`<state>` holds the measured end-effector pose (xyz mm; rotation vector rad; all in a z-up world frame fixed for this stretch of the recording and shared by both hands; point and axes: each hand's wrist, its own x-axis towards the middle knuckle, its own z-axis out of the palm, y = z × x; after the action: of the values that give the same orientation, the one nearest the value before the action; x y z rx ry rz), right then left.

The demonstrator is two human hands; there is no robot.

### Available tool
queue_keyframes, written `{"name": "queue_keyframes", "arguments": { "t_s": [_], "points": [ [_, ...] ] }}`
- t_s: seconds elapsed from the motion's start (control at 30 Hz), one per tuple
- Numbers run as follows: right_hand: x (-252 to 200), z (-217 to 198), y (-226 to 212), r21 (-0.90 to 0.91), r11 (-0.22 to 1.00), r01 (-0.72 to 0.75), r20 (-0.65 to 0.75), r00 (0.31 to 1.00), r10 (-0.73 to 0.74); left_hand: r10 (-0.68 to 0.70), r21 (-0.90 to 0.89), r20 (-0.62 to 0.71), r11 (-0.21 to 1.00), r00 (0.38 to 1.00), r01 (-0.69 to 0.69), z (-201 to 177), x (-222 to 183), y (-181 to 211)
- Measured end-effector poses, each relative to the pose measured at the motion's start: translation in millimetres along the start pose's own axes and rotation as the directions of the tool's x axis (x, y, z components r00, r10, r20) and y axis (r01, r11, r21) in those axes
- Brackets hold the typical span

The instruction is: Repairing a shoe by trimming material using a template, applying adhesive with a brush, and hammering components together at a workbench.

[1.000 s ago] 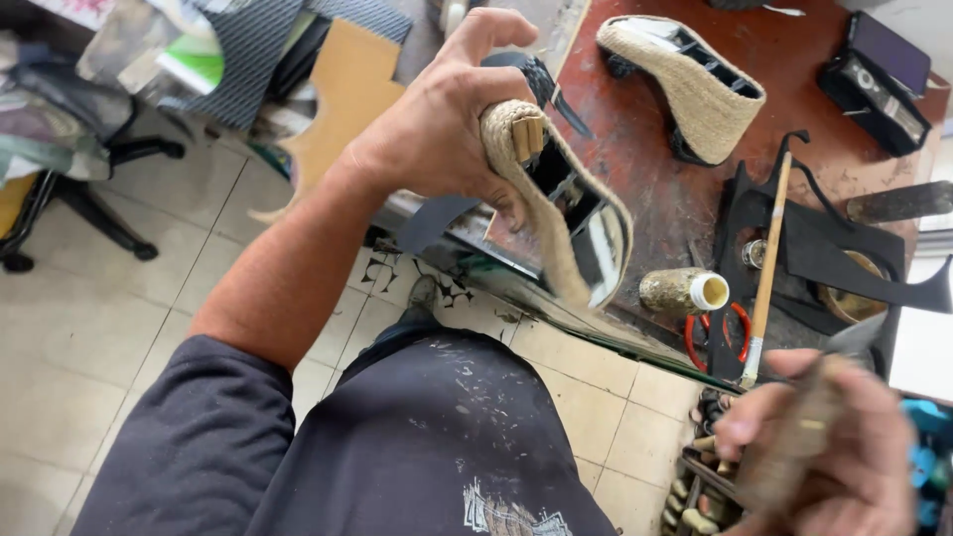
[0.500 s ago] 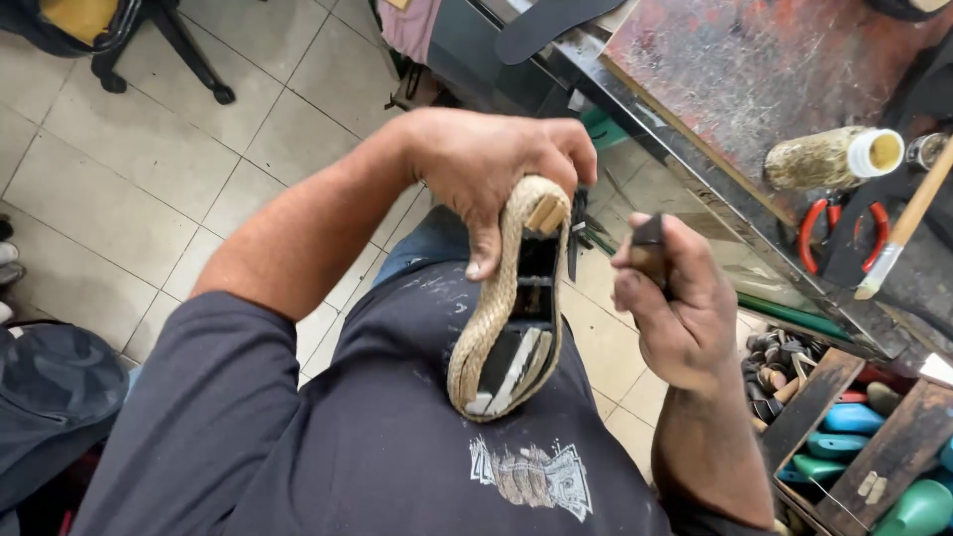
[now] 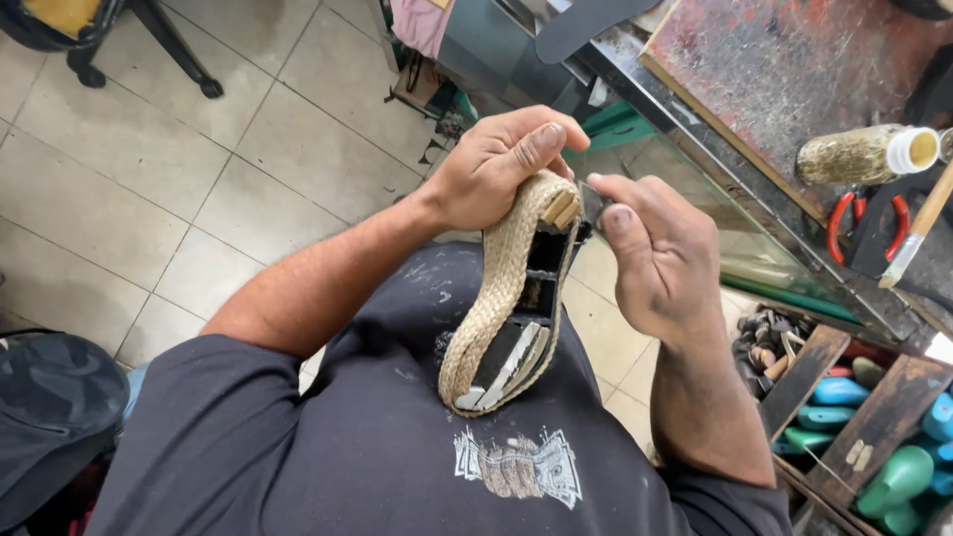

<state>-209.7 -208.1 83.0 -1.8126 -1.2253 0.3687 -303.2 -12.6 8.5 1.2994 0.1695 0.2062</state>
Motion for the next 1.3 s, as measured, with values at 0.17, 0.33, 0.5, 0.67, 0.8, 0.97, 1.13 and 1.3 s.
{"name": "queue_keyframes", "arguments": {
  "t_s": [0.17,0.33,0.5,0.67,0.8,0.97,1.13,1.3],
  "points": [
    [13.7,14.7,-7.3,0.024,0.995,-0.092,-0.07,0.993,0.094,0.04,-0.075,-0.022,0.996,0.999,-0.041,-12.1,-2.2,9.7],
    [21.9,23.8,-9.7,-0.067,0.991,-0.116,-0.1,0.989,0.109,0.034,-0.084,-0.021,0.996,0.999,-0.035,-22.3,-1.3,7.1],
    [26.6,35.0,-29.1,-0.287,0.955,-0.079,-0.117,0.992,0.047,0.029,0.044,0.093,0.998,0.995,-0.033,-34.7,0.0,10.5],
    [11.8,42.9,-22.0,-0.285,0.958,-0.019,-0.175,0.984,-0.032,0.058,0.009,0.102,0.998,0.993,-0.059,-36.5,-0.3,4.8],
    [19.2,46.2,-24.0,-0.221,0.975,-0.02,-0.191,0.981,-0.023,0.094,0.053,0.126,0.993,0.988,-0.102,-41.1,2.9,1.6],
    [7.8,53.3,-18.1,-0.236,0.971,-0.021,-0.192,0.981,-0.025,0.048,-0.003,0.116,0.999,0.992,-0.048,-42.5,1.1,-4.9],
    [15.0,57.5,-13.9,-0.196,0.978,-0.072,-0.196,0.98,0.032,0.026,0.112,0.102,0.993,0.994,-0.037,-44.7,2.7,-4.8],
    [5.0,59.8,-6.4,-0.143,0.989,-0.044,-0.186,0.982,0.017,0.045,-0.078,0.132,0.996,0.99,-0.035,-45.8,3.7,-12.4]
  ]
}}
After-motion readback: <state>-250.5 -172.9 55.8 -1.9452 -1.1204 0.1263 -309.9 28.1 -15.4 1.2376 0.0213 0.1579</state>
